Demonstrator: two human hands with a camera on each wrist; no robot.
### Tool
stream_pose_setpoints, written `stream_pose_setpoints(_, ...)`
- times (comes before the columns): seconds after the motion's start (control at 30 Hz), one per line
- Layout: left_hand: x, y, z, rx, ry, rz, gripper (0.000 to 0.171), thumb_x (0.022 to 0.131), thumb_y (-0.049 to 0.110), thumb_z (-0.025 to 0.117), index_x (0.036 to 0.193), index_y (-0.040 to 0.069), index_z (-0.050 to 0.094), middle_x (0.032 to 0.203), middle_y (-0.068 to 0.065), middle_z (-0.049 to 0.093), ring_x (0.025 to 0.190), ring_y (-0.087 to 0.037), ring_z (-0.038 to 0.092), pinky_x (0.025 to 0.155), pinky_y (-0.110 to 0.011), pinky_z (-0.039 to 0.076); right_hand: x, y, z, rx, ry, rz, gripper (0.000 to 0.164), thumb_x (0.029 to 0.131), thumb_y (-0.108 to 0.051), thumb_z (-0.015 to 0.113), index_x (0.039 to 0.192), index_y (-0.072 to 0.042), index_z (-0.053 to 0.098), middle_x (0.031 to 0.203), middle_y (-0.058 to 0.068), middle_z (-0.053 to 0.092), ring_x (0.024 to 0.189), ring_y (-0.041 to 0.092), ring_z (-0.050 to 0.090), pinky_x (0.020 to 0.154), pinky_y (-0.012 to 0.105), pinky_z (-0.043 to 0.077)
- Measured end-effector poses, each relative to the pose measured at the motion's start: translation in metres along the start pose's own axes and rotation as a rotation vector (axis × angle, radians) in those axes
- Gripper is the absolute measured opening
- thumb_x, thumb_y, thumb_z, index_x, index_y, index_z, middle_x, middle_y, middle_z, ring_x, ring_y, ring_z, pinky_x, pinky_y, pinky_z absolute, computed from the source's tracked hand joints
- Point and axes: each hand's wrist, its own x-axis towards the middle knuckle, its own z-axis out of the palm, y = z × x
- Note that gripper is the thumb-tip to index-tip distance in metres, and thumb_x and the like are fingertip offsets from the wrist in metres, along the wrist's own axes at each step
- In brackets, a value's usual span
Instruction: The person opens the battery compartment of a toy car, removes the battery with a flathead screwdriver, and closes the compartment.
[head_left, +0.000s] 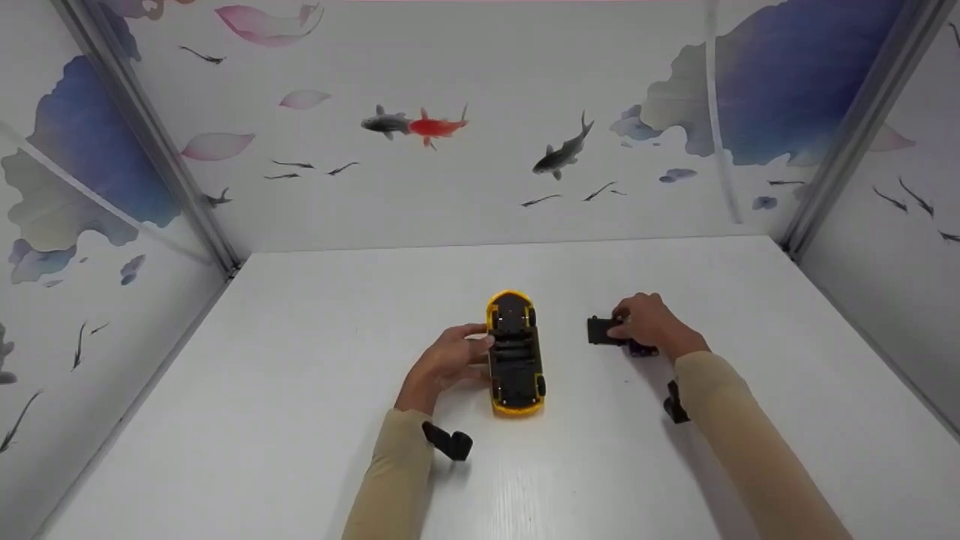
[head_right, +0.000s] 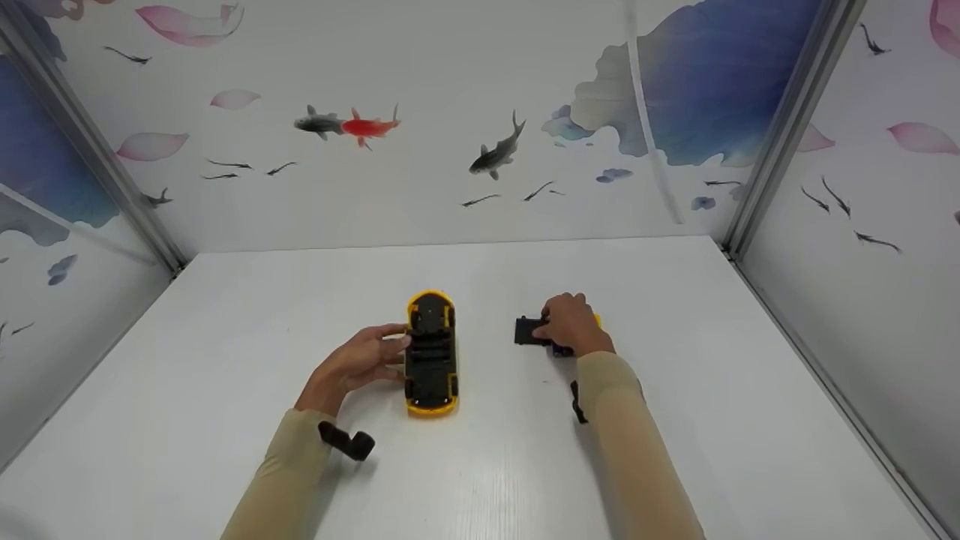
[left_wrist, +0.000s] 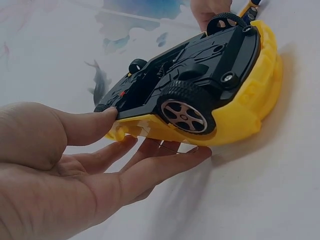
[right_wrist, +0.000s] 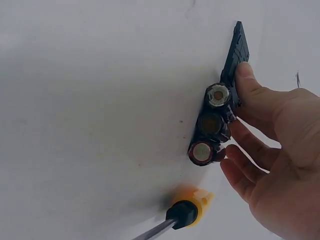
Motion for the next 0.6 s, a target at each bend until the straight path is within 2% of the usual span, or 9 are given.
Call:
stream_pose_setpoints(0.13, 0.001, 0.0, 0.0, 0.016, 0.017, -0.013, 0.049, 0.093, 0.019, 0.052, 0.139, 0.012, 0.038, 0.126, -0.013, 0.056, 0.113, -0.029, 0.056, 0.082, -0.041, 0.053, 0.001, -0.002, 0.001, 0.107, -0.005, 0.028, 0.046, 0.086, -0.023, 0.063, 0.125, -0.002, 0.05, 0.127, 0.02, 0.049, 0.118, 0.035, 0.039, 0.099, 0.051, 0.037)
stream_pose_setpoints(0.27, 0.0, 0.0, -0.001, 0.022, 0.013, -0.012, 0.048, 0.093, 0.02, 0.052, 0.139, 0.012, 0.038, 0.125, -0.012, 0.056, 0.113, -0.028, 0.056, 0.084, -0.041, 0.053, 0.001, -0.002, 0.002, 0.185, 0.045, -0.004, 0.041, 0.087, -0.019, 0.062, 0.123, -0.002, 0.05, 0.125, 0.02, 0.051, 0.116, 0.034, 0.046, 0.098, 0.049, 0.039)
stream_pose_setpoints(0.4, 0.0, 0.001, -0.001, 0.018, 0.011, -0.018, 0.048, 0.093, 0.02, 0.052, 0.139, 0.012, 0.039, 0.125, -0.012, 0.056, 0.112, -0.028, 0.056, 0.083, -0.041, 0.053, 0.0, -0.002, 0.002, 0.216, 0.112, -0.049, 0.031, 0.089, -0.014, 0.059, 0.118, -0.004, 0.054, 0.117, 0.017, 0.056, 0.109, 0.03, 0.053, 0.091, 0.044, 0.046)
stream_pose_setpoints(0.6, 0.0, 0.001, 0.0, 0.022, 0.0, -0.011, 0.048, 0.093, 0.019, 0.052, 0.139, 0.011, 0.038, 0.124, -0.012, 0.057, 0.11, -0.028, 0.058, 0.081, -0.041, 0.054, -0.002, -0.01, -0.003, 0.304, 0.157, -0.095, 0.023, 0.09, -0.012, 0.057, 0.112, -0.006, 0.059, 0.107, 0.013, 0.06, 0.093, 0.025, 0.061, 0.077, 0.037, 0.054)
